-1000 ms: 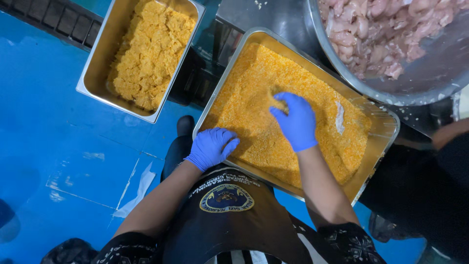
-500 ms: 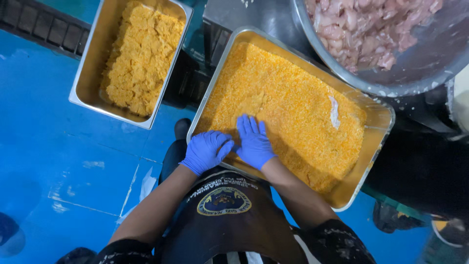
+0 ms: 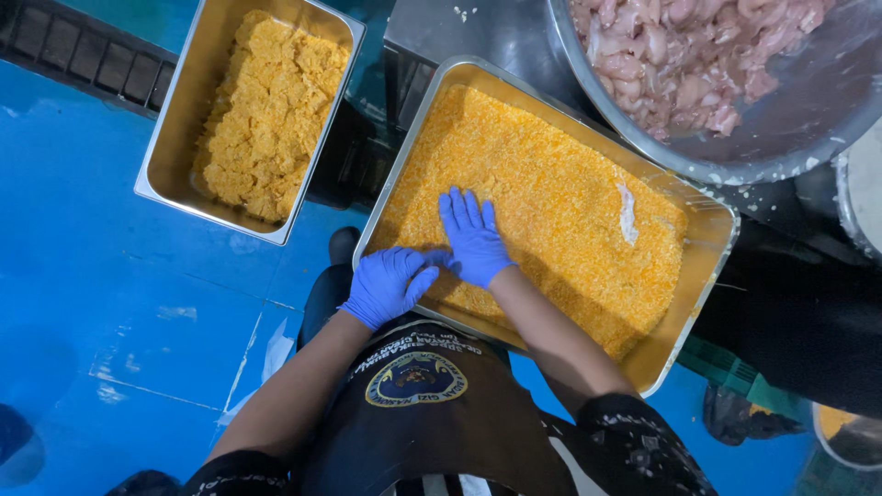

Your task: The person, wearing blue gloves, takes raw chicken pieces and presses them into a large tray of orange breading, turning and coating each piece by hand, then places the coated pieces into a smaller tray of finished breaded chicken beside the work area.

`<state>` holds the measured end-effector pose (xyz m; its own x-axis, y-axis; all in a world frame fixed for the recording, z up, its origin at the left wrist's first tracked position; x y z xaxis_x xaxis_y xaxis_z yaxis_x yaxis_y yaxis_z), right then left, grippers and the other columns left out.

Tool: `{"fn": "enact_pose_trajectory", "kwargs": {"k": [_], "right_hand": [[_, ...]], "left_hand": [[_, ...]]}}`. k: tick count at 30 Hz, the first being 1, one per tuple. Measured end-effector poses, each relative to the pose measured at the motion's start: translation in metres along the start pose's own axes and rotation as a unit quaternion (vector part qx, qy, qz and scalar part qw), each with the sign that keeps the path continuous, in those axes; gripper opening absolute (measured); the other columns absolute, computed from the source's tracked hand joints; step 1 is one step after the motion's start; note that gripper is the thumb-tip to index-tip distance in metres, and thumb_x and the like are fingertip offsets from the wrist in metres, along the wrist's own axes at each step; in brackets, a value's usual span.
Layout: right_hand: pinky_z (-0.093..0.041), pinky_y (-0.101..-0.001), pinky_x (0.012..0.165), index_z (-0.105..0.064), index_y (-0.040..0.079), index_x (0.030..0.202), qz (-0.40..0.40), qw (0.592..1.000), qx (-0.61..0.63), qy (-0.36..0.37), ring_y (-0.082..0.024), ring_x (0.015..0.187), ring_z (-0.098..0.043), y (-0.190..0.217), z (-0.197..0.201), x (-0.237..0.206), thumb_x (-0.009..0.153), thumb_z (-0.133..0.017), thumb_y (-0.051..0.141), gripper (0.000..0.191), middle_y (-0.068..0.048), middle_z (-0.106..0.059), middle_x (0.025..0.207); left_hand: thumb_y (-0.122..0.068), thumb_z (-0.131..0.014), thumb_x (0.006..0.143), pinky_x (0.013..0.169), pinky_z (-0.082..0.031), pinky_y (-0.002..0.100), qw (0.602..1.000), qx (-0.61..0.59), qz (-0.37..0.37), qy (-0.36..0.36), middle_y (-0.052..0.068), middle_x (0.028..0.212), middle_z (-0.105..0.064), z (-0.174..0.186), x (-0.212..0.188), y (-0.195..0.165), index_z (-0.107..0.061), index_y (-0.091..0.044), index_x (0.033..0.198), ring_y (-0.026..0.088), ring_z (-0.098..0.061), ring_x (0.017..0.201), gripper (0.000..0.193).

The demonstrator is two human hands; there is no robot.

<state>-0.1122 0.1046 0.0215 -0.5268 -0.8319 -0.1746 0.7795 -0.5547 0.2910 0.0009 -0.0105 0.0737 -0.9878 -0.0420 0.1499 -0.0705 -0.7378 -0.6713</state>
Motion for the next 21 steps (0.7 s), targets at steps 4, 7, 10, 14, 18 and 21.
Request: {"fn": "enact_pose_trajectory", "kwargs": {"k": [4,7,10,14,18,21], "right_hand": [[-0.028,-0.0548,0.12,-0.037,0.009,0.16,-0.139,0.98,0.142,-0.028,-0.041,0.149,-0.036,-0.024,0.009,-0.012,0.098,-0.065,0.043,0.076,-0.023,-0.039,0.161],[-0.035,-0.0473,0.124,-0.041,0.023,0.16,-0.239,0.958,0.158,-0.011,-0.035,0.146,-0.045,-0.028,0.015,-0.034,0.09,-0.07,0.038,0.078,-0.013,-0.05,0.157],[-0.025,-0.0557,0.12,-0.037,0.017,0.154,-0.114,0.986,0.099,-0.073,-0.044,0.144,-0.035,-0.002,0.028,-0.036,0.065,-0.086,0.029,0.102,-0.021,-0.041,0.153],[-0.023,-0.0591,0.115,-0.038,0.011,0.153,-0.13,0.984,0.018,-0.123,-0.046,0.139,-0.037,-0.004,0.025,-0.034,0.061,-0.087,0.026,0.106,-0.025,-0.043,0.149],[-0.026,-0.0555,0.121,-0.046,0.014,0.154,-0.103,0.984,0.014,-0.144,-0.035,0.137,-0.046,-0.019,0.009,-0.034,0.075,-0.083,0.02,0.087,-0.014,-0.054,0.141],[-0.027,-0.0536,0.121,-0.056,0.019,0.145,-0.046,0.991,-0.021,-0.125,-0.03,0.134,-0.049,-0.021,-0.007,-0.035,0.071,-0.081,0.018,0.077,-0.008,-0.06,0.134]], "left_hand": [[-0.037,-0.069,0.095,0.07,-0.053,0.043,1.0,0.0,0.0,-0.002,0.007,0.086,-0.07,0.001,0.0,0.0,-0.069,-0.015,0.095,0.028,-0.069,0.08,0.022],[-0.037,-0.07,0.094,0.068,-0.053,0.043,1.0,0.003,0.0,-0.006,0.006,0.087,-0.071,0.001,0.001,0.0,-0.07,-0.014,0.095,0.027,-0.069,0.08,0.023],[-0.038,-0.07,0.093,0.069,-0.054,0.043,1.0,0.001,-0.005,-0.007,0.006,0.088,-0.071,0.002,0.001,-0.001,-0.07,-0.013,0.097,0.027,-0.069,0.081,0.025],[-0.038,-0.071,0.093,0.07,-0.054,0.042,1.0,0.0,-0.011,-0.014,0.006,0.088,-0.071,0.003,0.001,-0.002,-0.07,-0.013,0.096,0.027,-0.069,0.08,0.025],[-0.037,-0.071,0.094,0.069,-0.054,0.042,1.0,-0.005,-0.009,-0.018,0.006,0.085,-0.071,0.005,0.002,-0.002,-0.069,-0.013,0.095,0.027,-0.069,0.079,0.024],[-0.037,-0.071,0.094,0.069,-0.054,0.042,1.0,-0.009,-0.007,-0.012,0.006,0.084,-0.07,0.005,0.002,-0.001,-0.069,-0.013,0.095,0.027,-0.069,0.079,0.024]]}}
Point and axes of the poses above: each hand's wrist, its own x-axis towards the middle knuckle, its own z-axis out of the back of the hand, y = z × x, the point moved 6 cm from there along x, towards the middle knuckle
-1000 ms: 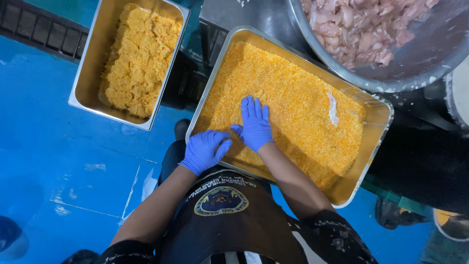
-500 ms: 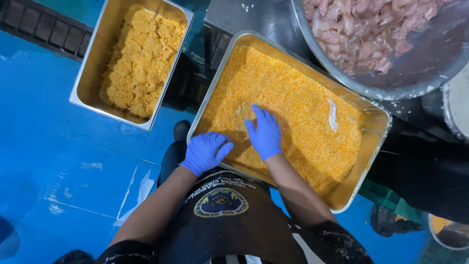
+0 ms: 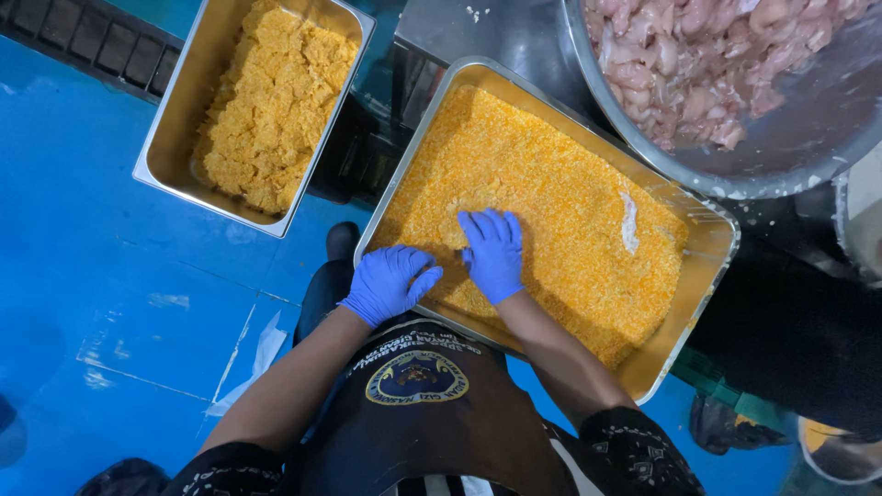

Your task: The person, wearing blue gloves, takes raw chicken pieces and presses them into a large tray of orange breading, turning and coating each piece by hand, then places the coated pieces into a smaller tray of finished breaded chicken beside the work area.

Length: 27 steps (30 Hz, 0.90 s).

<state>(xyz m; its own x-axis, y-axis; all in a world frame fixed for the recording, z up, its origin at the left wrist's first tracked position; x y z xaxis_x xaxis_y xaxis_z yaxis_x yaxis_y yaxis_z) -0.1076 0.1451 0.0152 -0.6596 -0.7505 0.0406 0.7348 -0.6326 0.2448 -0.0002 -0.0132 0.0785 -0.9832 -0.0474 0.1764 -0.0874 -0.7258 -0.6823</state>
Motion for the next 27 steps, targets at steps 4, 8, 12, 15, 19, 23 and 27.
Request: {"fn": "enact_pose_trajectory", "kwargs": {"k": [4,8,12,15,19,23,27], "right_hand": [[-0.033,-0.0525,0.115,-0.066,0.015,0.127,-0.027,0.995,0.073,-0.069,-0.032,0.126,-0.055,-0.011,0.003,0.008,0.079,-0.081,0.022,0.051,-0.01,-0.067,0.123],[-0.05,-0.0384,0.098,-0.071,0.009,0.12,-0.237,0.898,0.367,-0.041,-0.023,0.106,-0.065,-0.042,0.004,0.017,0.087,-0.078,0.024,0.037,-0.007,-0.072,0.111],[-0.052,-0.0255,0.094,-0.07,-0.001,0.12,-0.33,0.763,0.555,-0.036,-0.013,0.104,-0.068,-0.061,0.02,0.017,0.091,-0.074,0.02,0.037,-0.004,-0.074,0.113],[-0.053,-0.026,0.088,-0.07,0.001,0.118,-0.346,0.724,0.593,-0.063,-0.011,0.099,-0.068,-0.069,0.035,0.014,0.09,-0.073,0.016,0.033,-0.003,-0.074,0.109],[-0.048,-0.031,0.076,-0.069,0.002,0.113,-0.356,0.744,0.563,-0.054,-0.012,0.086,-0.062,-0.069,0.055,0.022,0.098,-0.073,0.015,0.02,-0.003,-0.068,0.1],[-0.046,-0.036,0.09,-0.063,0.001,0.124,-0.31,0.743,0.592,-0.028,-0.018,0.102,-0.06,-0.027,0.074,0.062,0.101,-0.068,0.016,0.028,-0.008,-0.065,0.115],[-0.044,-0.0411,0.104,-0.056,0.0,0.135,-0.226,0.715,0.66,0.047,-0.024,0.119,-0.058,0.062,0.076,0.132,0.103,-0.063,0.016,0.037,-0.012,-0.061,0.13]], "left_hand": [[-0.038,-0.07,0.094,0.069,-0.054,0.042,1.0,0.006,0.002,-0.001,0.007,0.084,-0.07,0.005,-0.002,0.001,-0.07,-0.013,0.093,0.027,-0.069,0.079,0.025],[-0.042,-0.065,0.095,0.069,-0.055,0.043,0.999,0.006,0.018,0.036,0.008,0.081,-0.069,0.009,-0.002,0.004,-0.07,-0.015,0.088,0.028,-0.069,0.079,0.028],[-0.047,-0.06,0.096,0.067,-0.054,0.045,0.994,0.021,0.037,0.098,0.008,0.079,-0.069,0.015,-0.002,0.011,-0.07,-0.016,0.083,0.03,-0.069,0.078,0.035],[-0.049,-0.059,0.096,0.066,-0.054,0.046,0.993,-0.02,0.035,0.107,0.008,0.079,-0.069,0.023,-0.006,0.015,-0.069,-0.016,0.083,0.03,-0.069,0.078,0.037],[-0.05,-0.059,0.095,0.066,-0.054,0.047,0.993,-0.073,0.011,0.088,0.009,0.08,-0.069,0.037,-0.011,0.021,-0.071,-0.016,0.087,0.031,-0.069,0.078,0.037],[-0.052,-0.058,0.094,0.068,-0.054,0.049,0.986,-0.119,0.008,0.112,0.011,0.082,-0.069,0.049,-0.018,0.031,-0.074,-0.018,0.092,0.033,-0.069,0.082,0.038],[-0.054,-0.054,0.096,0.073,-0.054,0.049,0.975,-0.162,-0.042,0.144,0.01,0.09,-0.07,0.057,-0.028,0.044,-0.072,-0.016,0.091,0.035,-0.069,0.087,0.042]]}}
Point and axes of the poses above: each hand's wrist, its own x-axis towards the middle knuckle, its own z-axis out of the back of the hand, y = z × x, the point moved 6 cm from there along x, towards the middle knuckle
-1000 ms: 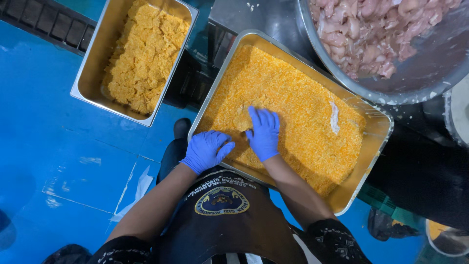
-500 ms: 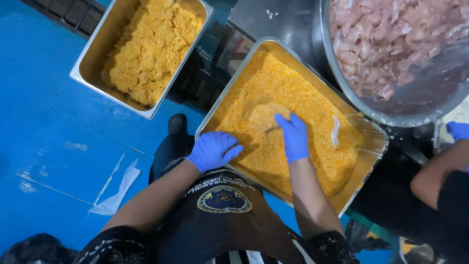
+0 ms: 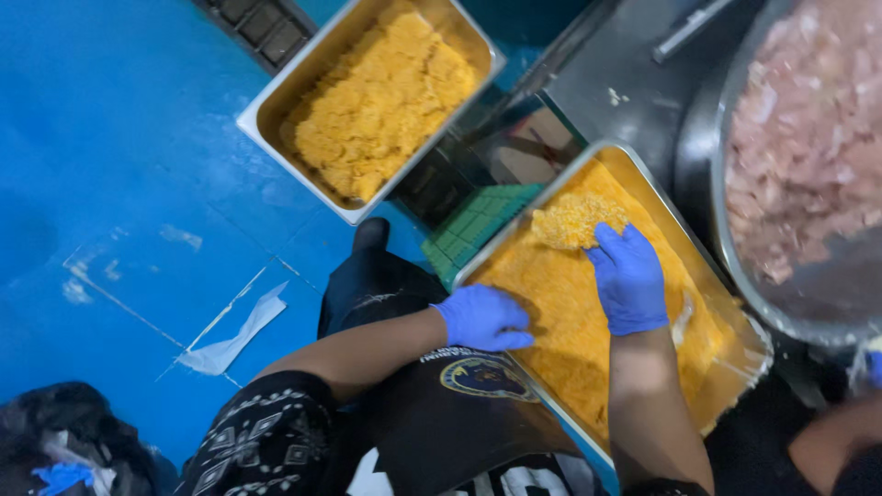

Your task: The person, wearing blue gloves, takes raw chicken pieces and presses them into a large tray of orange breading, turning and coating each piece by hand, then places the coated pieces into a smaller tray of finished breaded chicken beside the work area.

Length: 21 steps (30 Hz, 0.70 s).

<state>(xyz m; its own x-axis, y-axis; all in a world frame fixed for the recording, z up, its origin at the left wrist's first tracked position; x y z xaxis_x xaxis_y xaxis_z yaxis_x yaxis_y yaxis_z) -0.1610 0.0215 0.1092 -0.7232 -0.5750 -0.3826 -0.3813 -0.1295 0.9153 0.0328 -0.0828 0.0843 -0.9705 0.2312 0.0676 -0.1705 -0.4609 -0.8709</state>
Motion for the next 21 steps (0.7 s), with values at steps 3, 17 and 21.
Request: {"fn": "enact_pose_trajectory", "kwargs": {"k": [3,17,21], "right_hand": [[-0.042,-0.0449,0.114,-0.051,-0.001,0.144,-0.024,0.991,0.077,0.106,-0.029,0.131,-0.056,0.003,-0.088,0.038,0.105,-0.059,0.016,0.044,-0.015,-0.059,0.141],[-0.036,-0.0553,0.127,-0.046,0.012,0.155,-0.187,0.913,0.326,0.158,-0.032,0.149,-0.047,-0.045,-0.304,0.139,0.108,-0.053,0.031,0.051,-0.011,-0.051,0.158],[-0.035,-0.0528,0.125,-0.049,0.013,0.153,-0.206,0.924,0.275,0.165,-0.033,0.147,-0.049,-0.065,-0.319,0.173,0.107,-0.057,0.033,0.051,-0.012,-0.054,0.156]], "left_hand": [[-0.057,-0.053,0.097,0.077,-0.055,0.049,0.999,-0.018,-0.014,0.033,0.009,0.092,-0.072,-0.003,-0.008,0.016,-0.072,-0.016,0.092,0.035,-0.069,0.09,0.046],[-0.052,-0.053,0.096,0.08,-0.053,0.046,0.966,-0.258,-0.02,0.011,0.009,0.095,-0.077,0.038,-0.053,0.075,-0.074,-0.02,0.102,0.033,-0.072,0.089,0.039],[-0.051,-0.053,0.097,0.083,-0.053,0.046,0.959,-0.282,0.022,-0.017,0.01,0.099,-0.076,0.077,-0.082,0.087,-0.073,-0.019,0.106,0.034,-0.07,0.093,0.039]]}}
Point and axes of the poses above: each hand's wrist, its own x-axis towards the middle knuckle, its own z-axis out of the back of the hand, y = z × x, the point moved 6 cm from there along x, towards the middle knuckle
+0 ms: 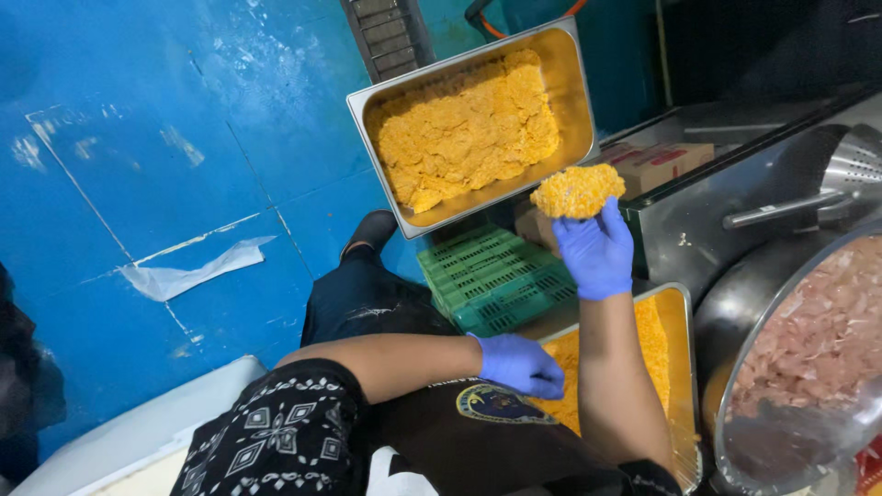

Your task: The person, wearing blue gloves, takes raw chicken pieces and presses them into a large tray of orange breading, turning and coating each piece by hand, then places the coated pieces into a smaller tray of finished breaded chicken beside the work area.

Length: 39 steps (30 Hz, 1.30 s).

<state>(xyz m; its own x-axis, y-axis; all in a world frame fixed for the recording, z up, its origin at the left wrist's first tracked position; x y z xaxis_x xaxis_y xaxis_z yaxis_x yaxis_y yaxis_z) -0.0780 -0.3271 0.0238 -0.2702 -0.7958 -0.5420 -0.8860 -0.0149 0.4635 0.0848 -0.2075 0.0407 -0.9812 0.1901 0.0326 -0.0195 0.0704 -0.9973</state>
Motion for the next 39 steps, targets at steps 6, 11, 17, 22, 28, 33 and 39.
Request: {"fn": "enact_pose_trajectory", "kwargs": {"k": [6,11,17,22,28,33,39], "right_hand": [[-0.05,-0.0411,0.107,-0.051,0.012,0.147,0.019,0.975,-0.218,-0.042,-0.023,0.126,-0.062,0.011,0.016,0.069,0.101,-0.064,0.021,0.048,-0.006,-0.063,0.139],[-0.05,-0.0345,0.083,-0.066,0.006,0.132,0.095,0.851,-0.48,-0.191,-0.017,0.098,-0.063,0.052,0.03,0.119,0.096,-0.072,0.02,0.039,-0.004,-0.07,0.114],[-0.054,-0.032,0.088,-0.07,0.002,0.124,0.23,0.65,-0.714,-0.118,-0.017,0.1,-0.068,0.079,0.01,0.136,0.086,-0.081,0.015,0.042,-0.012,-0.074,0.113],[-0.058,-0.0305,0.087,-0.071,0.005,0.123,0.154,0.716,-0.663,-0.153,-0.016,0.093,-0.07,0.06,0.015,0.109,0.086,-0.08,0.019,0.04,-0.012,-0.075,0.105],[-0.054,-0.0279,0.094,-0.066,0.002,0.126,0.247,0.785,-0.54,-0.179,-0.012,0.105,-0.068,0.066,0.031,-0.055,0.095,-0.073,0.015,0.034,-0.008,-0.071,0.116],[-0.054,-0.0312,0.094,-0.071,0.001,0.12,0.312,0.651,-0.531,-0.444,-0.015,0.103,-0.07,0.064,0.109,-0.233,0.102,-0.068,0.019,0.026,-0.012,-0.075,0.113],[-0.053,-0.0443,0.085,-0.056,-0.007,0.132,0.11,0.416,-0.594,-0.68,-0.038,0.101,-0.064,0.009,0.225,-0.359,0.077,-0.09,0.037,0.077,-0.027,-0.067,0.111]], "left_hand": [[-0.049,-0.052,0.099,0.085,-0.054,0.046,0.994,0.037,0.029,-0.095,0.011,0.105,-0.074,0.058,-0.037,-0.004,-0.073,-0.017,0.109,0.035,-0.069,0.097,0.04],[-0.044,-0.053,0.1,0.078,-0.055,0.046,0.981,0.058,0.027,-0.181,0.011,0.101,-0.073,0.09,-0.072,0.008,-0.072,-0.015,0.105,0.035,-0.069,0.095,0.034],[-0.043,-0.056,0.1,0.077,-0.057,0.044,0.973,0.075,0.14,-0.168,0.01,0.093,-0.073,0.1,-0.082,0.027,-0.072,-0.015,0.103,0.033,-0.071,0.089,0.032],[-0.042,-0.055,0.1,0.077,-0.056,0.045,0.984,0.078,0.097,-0.126,0.01,0.097,-0.073,0.093,-0.055,0.015,-0.071,-0.016,0.105,0.034,-0.07,0.09,0.031],[-0.043,-0.055,0.101,0.078,-0.055,0.046,0.993,0.113,0.019,0.006,0.01,0.094,-0.071,0.053,0.014,-0.018,-0.069,-0.015,0.1,0.035,-0.069,0.089,0.031],[-0.041,-0.055,0.101,0.079,-0.054,0.046,0.974,0.182,-0.038,0.129,0.009,0.092,-0.069,0.006,0.06,-0.043,-0.068,-0.016,0.093,0.034,-0.068,0.09,0.029],[-0.034,-0.064,0.091,0.091,-0.053,0.048,0.921,0.313,-0.084,0.216,0.014,0.108,-0.067,-0.071,0.117,-0.045,-0.07,-0.014,0.096,0.035,-0.066,0.106,0.022]]}}
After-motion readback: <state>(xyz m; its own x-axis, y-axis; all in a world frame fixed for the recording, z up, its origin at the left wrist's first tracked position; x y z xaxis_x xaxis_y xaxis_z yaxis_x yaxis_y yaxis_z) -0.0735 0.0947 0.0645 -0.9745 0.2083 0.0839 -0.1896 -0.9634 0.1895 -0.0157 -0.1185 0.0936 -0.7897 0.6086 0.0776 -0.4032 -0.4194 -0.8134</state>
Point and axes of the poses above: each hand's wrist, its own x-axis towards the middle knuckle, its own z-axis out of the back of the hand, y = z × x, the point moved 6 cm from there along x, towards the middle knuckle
